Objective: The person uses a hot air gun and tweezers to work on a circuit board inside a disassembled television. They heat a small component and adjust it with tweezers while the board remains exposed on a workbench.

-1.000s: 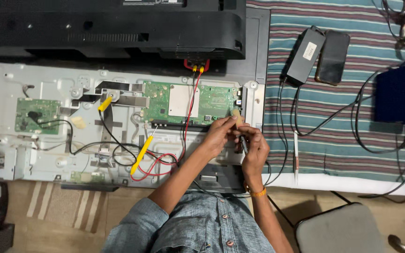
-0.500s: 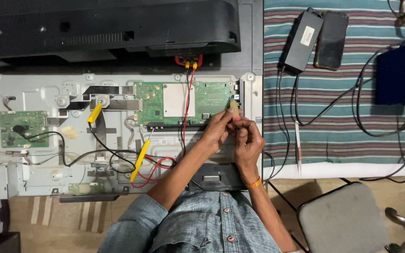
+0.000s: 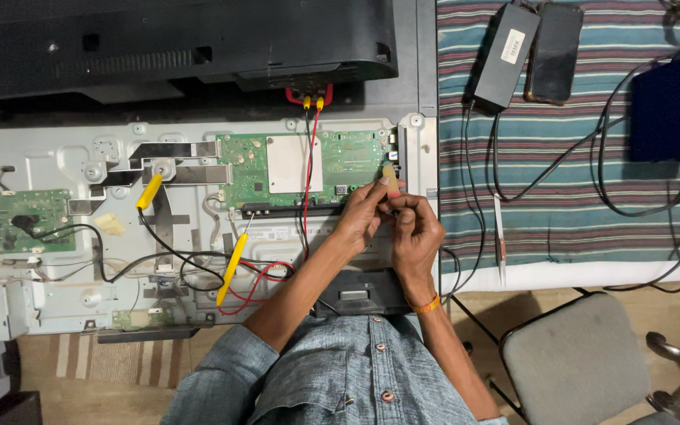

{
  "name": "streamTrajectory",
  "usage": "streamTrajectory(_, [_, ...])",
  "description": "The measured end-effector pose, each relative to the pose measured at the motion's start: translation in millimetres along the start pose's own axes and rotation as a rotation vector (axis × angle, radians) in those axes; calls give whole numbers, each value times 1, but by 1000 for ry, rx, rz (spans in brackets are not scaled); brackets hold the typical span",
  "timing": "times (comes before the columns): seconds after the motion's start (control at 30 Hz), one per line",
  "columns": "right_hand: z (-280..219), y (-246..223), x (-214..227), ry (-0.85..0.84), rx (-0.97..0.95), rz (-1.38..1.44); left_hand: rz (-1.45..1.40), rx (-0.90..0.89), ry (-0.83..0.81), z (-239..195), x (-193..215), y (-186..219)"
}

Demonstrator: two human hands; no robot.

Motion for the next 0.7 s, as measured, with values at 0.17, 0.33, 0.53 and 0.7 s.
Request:
streamTrajectory(0.17, [0, -5, -3, -18, 42, 63, -6, 36, 22, -5, -1, 1])
streamTrajectory(0.33, [1, -8, -4, -11, 84, 3, 24, 39, 48, -4, 1, 3])
streamTrajectory(0.53, [2, -9, -5, -22, 105, -28, -27, 7, 33, 1, 3, -2])
streamTrajectory(0.7, [-1, -9, 3, -7, -26, -13, 45, 29, 42, -3, 2, 0])
Point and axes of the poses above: each hand's wrist, its own z-axis towards the middle knuckle, its own x-axis out of the back of the hand, y = z × x, the point moved 7 cm from there along z, towards the middle knuckle, and after that the axes turned 12 degrees about z, right-handed, at the moved point
